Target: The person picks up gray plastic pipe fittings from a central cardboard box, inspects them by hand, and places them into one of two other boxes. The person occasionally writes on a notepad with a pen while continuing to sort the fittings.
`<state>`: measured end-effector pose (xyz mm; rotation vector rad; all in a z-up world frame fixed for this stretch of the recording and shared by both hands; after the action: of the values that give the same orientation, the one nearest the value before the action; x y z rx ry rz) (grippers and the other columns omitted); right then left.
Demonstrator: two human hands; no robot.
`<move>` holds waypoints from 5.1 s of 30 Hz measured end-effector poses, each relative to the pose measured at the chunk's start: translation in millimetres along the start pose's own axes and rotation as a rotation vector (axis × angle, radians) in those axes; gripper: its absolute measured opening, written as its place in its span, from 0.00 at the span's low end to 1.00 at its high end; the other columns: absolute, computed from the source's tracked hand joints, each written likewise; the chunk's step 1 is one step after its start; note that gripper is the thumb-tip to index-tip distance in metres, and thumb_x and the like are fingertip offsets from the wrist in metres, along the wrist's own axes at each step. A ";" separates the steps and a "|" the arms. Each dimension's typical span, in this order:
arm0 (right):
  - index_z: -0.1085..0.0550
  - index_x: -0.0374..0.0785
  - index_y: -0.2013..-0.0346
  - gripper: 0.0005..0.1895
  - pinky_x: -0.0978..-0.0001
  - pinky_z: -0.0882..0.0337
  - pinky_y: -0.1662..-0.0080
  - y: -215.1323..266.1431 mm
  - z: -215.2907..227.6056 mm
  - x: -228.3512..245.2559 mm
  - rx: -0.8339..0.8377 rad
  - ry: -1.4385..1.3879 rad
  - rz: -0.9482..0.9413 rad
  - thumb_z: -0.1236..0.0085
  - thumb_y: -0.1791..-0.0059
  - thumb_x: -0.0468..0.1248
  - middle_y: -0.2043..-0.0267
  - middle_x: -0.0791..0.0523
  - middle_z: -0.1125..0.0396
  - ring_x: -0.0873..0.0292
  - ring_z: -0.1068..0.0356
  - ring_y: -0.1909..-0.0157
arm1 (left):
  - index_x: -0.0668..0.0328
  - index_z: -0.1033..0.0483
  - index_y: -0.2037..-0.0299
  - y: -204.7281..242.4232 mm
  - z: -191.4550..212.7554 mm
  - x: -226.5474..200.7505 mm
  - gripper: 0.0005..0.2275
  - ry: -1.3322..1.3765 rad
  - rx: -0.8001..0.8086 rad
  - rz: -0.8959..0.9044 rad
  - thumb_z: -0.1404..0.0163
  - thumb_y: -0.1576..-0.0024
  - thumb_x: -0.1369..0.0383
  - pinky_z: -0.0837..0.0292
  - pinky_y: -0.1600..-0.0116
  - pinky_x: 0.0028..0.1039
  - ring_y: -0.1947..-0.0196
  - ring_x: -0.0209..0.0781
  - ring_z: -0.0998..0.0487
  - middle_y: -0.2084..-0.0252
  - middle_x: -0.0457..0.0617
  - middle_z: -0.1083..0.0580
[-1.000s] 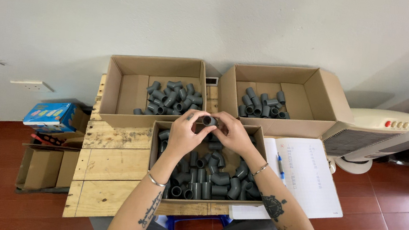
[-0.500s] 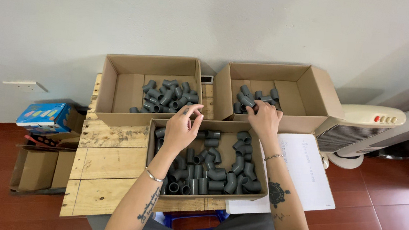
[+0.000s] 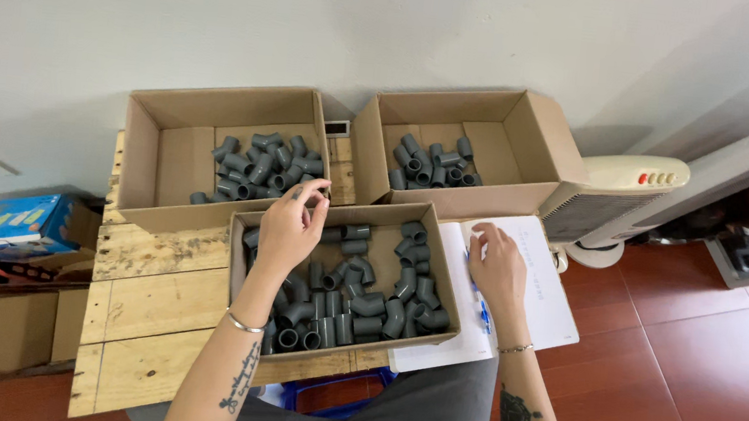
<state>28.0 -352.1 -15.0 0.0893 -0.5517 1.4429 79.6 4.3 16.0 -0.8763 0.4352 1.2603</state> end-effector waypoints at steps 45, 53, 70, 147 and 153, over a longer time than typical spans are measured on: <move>0.32 0.39 0.75 0.14 0.80 0.42 0.81 107.8 -19.9 -147.6 -0.296 -0.780 -0.294 0.45 0.44 0.35 0.89 0.56 0.37 0.65 0.42 0.90 | 0.43 0.22 0.46 3.2 -6.2 -2.3 0.13 -0.087 0.032 -0.066 0.47 0.41 0.69 0.25 0.65 0.36 0.75 0.46 0.22 0.64 0.44 0.21; 0.33 0.40 0.77 0.16 0.80 0.42 0.79 112.1 -30.4 -160.8 -0.293 -0.754 -0.312 0.45 0.45 0.33 0.92 0.57 0.40 0.64 0.42 0.89 | 0.44 0.22 0.46 3.6 -7.3 -0.3 0.14 -0.102 0.034 -0.079 0.47 0.41 0.69 0.25 0.64 0.37 0.74 0.46 0.22 0.63 0.43 0.22; 0.25 0.38 0.64 0.04 0.74 0.35 0.70 99.2 -12.9 -126.6 -0.301 -0.649 -0.166 0.37 0.48 0.34 0.81 0.55 0.33 0.63 0.37 0.79 | 0.45 0.21 0.47 4.0 -6.4 -1.6 0.13 -0.097 0.034 -0.050 0.47 0.41 0.69 0.25 0.66 0.34 0.75 0.45 0.22 0.64 0.43 0.21; 0.23 0.46 0.52 0.12 0.63 0.30 0.71 -54.5 -77.2 177.9 0.112 -0.614 0.440 0.37 0.49 0.43 0.80 0.54 0.32 0.51 0.30 0.78 | 0.47 0.28 0.51 5.9 17.7 -29.8 0.18 -0.075 -0.021 0.002 0.39 0.47 0.55 0.21 0.58 0.45 0.59 0.56 0.18 0.59 0.49 0.23; 0.23 0.50 0.52 0.10 0.64 0.29 0.69 -54.8 -88.3 179.5 0.296 -0.665 0.417 0.51 0.43 0.44 0.85 0.57 0.32 0.53 0.29 0.80 | 0.39 0.31 0.47 6.3 8.2 -23.2 0.19 -0.137 -0.012 -0.051 0.40 0.47 0.58 0.20 0.55 0.44 0.56 0.52 0.19 0.56 0.42 0.25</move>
<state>111.7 -162.6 -4.0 0.7459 -0.9288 1.8984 65.6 -3.7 35.6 -0.8010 0.2946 1.2679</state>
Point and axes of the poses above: each hand's wrist, its own y-axis away from the middle knuckle, its own z-axis out of the back of the hand, x = y × z, the point moved 8 cm from there along -y, towards the middle knuckle
